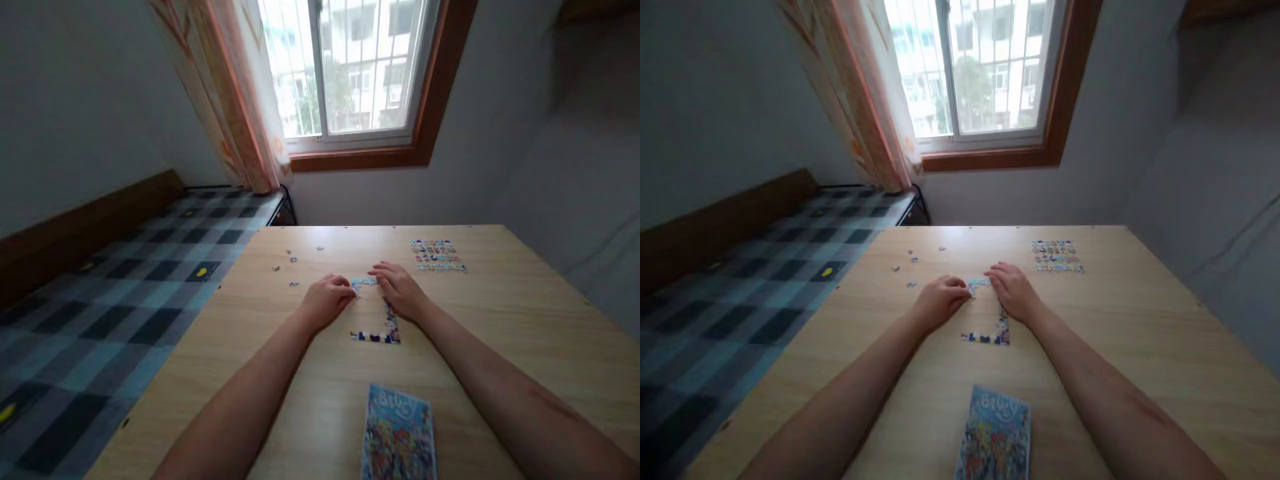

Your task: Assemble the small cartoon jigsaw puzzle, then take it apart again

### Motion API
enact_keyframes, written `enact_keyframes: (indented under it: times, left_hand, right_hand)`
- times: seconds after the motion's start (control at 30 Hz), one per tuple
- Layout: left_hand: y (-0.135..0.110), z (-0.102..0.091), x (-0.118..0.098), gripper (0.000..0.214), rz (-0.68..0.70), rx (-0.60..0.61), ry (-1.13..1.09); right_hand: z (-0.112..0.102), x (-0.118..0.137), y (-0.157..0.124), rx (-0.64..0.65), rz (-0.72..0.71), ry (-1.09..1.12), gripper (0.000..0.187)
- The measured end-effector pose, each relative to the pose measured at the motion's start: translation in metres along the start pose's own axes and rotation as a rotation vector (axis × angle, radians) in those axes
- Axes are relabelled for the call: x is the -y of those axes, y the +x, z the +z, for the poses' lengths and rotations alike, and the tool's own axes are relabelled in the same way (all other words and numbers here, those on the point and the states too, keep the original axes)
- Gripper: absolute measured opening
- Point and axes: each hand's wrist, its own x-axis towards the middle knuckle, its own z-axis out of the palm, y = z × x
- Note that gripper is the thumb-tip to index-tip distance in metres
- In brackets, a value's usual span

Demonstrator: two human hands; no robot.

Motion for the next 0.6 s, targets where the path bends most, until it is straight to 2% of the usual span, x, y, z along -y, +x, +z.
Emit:
enact_keyframes:
  times: [0.43,0.53,0.6]
  left_hand:
    - [-0.0004,-0.0019,-0.0028,0.022,-0.012,0.009,-0.012]
    - [-0.0014,-0.0034,-0.0017,0.024,-0.052,-0.045,-0.023]
    - [-0.0015,-0.0072,0.0035,0.023,-0.129,-0.129,-0.004]
  right_hand:
    - [0.0021,-0.0019,0.0002,-0.008,-0.014,0.03,0.04]
    - [0.0026,-0.0039,-0.0008,0.0,0.005,0.034,0.04]
    - [0.0031,-0.0054,-0.0013,0.002,0.025,0.037,0.04]
